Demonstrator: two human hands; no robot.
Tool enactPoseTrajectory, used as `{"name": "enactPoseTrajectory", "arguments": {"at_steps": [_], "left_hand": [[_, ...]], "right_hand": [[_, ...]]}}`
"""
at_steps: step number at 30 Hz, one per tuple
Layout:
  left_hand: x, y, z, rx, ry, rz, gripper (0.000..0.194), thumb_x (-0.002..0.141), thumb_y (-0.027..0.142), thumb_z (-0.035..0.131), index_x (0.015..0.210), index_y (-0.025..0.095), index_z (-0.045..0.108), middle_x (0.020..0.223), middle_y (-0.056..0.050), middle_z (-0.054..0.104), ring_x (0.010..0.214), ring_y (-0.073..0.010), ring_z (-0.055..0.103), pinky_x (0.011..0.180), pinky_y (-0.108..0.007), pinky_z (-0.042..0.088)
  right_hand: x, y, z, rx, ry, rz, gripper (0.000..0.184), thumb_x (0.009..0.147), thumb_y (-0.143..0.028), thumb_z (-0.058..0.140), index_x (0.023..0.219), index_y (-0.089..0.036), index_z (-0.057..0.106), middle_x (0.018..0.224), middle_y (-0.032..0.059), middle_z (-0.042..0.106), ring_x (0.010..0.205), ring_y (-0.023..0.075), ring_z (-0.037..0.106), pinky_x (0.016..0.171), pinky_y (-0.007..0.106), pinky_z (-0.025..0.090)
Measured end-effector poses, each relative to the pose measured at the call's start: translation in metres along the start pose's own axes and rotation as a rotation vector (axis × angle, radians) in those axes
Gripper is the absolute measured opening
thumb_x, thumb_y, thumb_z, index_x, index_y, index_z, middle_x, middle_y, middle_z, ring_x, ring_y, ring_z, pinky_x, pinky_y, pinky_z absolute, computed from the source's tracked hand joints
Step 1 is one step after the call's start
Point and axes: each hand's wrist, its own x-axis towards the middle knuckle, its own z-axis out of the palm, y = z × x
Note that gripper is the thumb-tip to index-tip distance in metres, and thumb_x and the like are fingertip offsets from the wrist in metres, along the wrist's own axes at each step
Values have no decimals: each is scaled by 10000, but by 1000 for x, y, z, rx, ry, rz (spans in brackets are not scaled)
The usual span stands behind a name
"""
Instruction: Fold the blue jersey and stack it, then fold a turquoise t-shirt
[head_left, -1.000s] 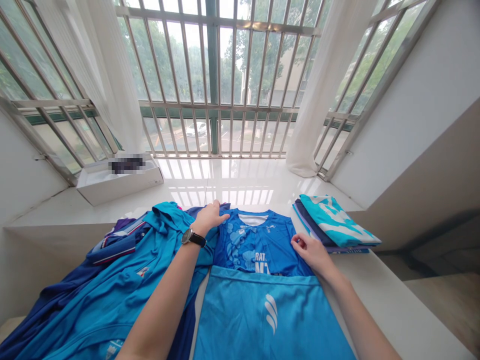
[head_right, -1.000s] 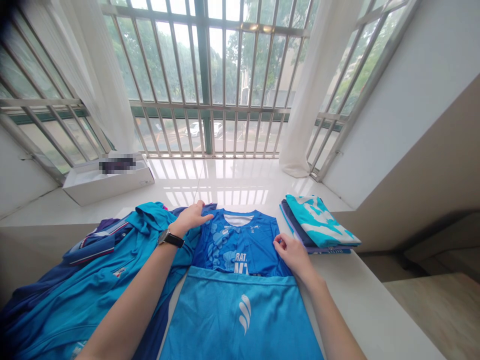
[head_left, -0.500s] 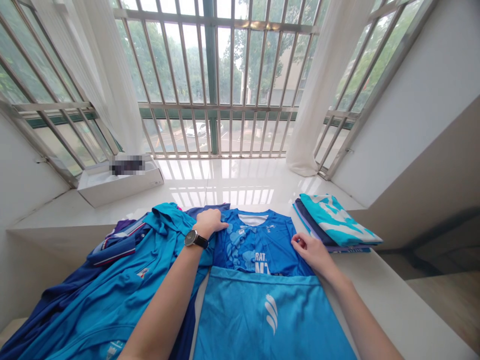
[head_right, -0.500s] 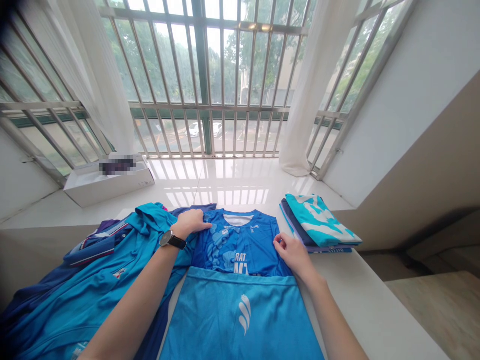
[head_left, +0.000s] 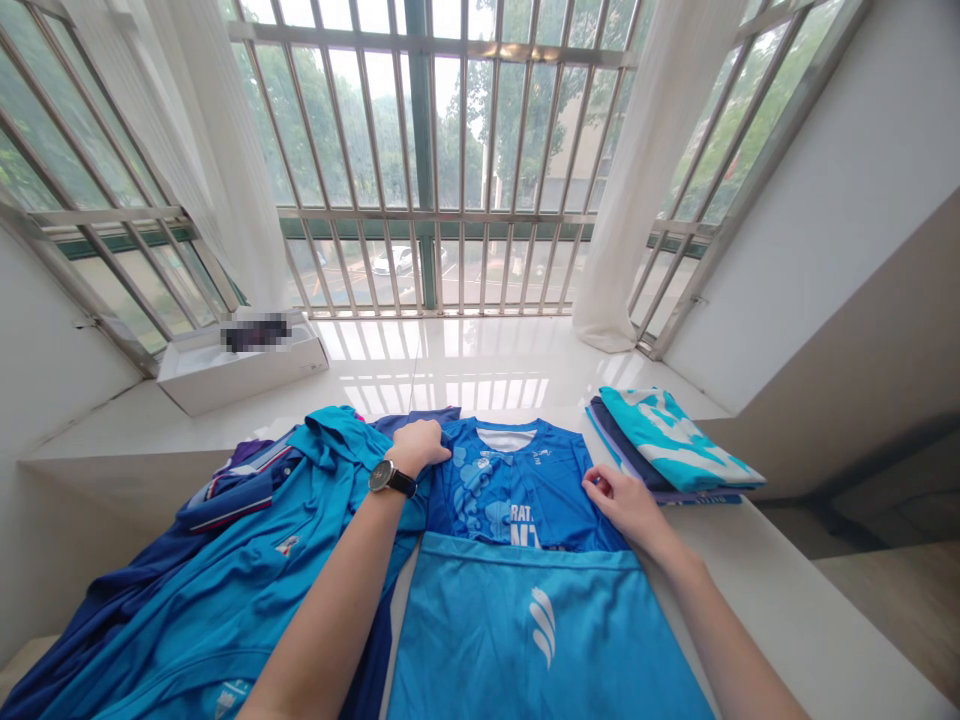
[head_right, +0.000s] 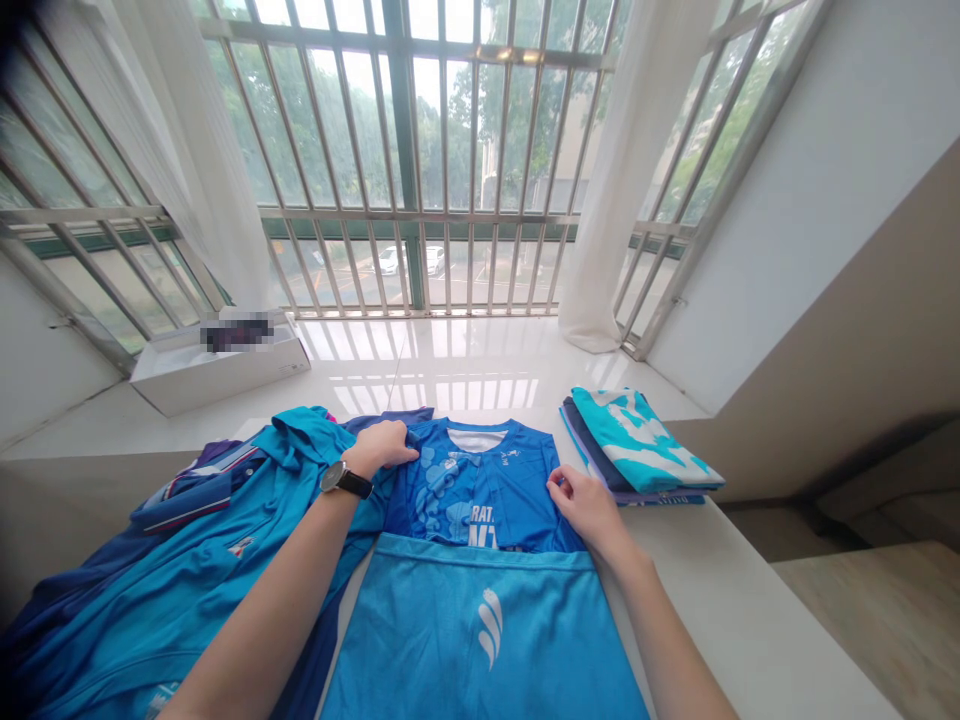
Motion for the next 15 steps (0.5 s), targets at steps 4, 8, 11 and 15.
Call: {"name": "enactPoseTrajectory", "arguments": {"at_steps": [4, 8, 11, 15], "left_hand": [[1, -5, -3, -63, -62, 42, 160, 704, 312, 629, 665, 174, 698, 645, -77, 700, 692, -233, 686, 663, -295, 516], [2, -11, -8, -143, -115, 130, 257, 728, 360, 616, 549, 177, 642, 602, -42, 678, 606, -182, 640, 583, -248, 464], [3, -15, -10, -250, -150, 206, 313, 721, 422, 634, 527, 177, 612, 543, -21, 633, 568, -164, 593, 532, -238, 414], [5, -21, -8, -362, -185, 245, 354, 699, 475, 654, 527, 170, 603, 499, -11, 588, 518, -141, 526, 490, -233, 372]], "right_hand": [[0, 1, 0, 3, -11, 2, 257, 825, -441, 472, 845, -242, 634, 666, 20, 654, 652, 212, 608, 652, 318, 431], [0, 1, 0, -2, -14, 12, 264, 826, -450, 466, 856, -243, 628, 681, 23, 657, 664, 216, 612, 660, 323, 430], [0, -1, 0, -6, -29, 16, 270, 827, -454, 458, 857, -244, 625, 681, 23, 654, 662, 217, 611, 661, 325, 427], [0, -2, -1, -4, -23, 14, 273, 826, -457, 458, 857, -242, 624, 674, 22, 648, 664, 218, 610, 658, 325, 424]]}}
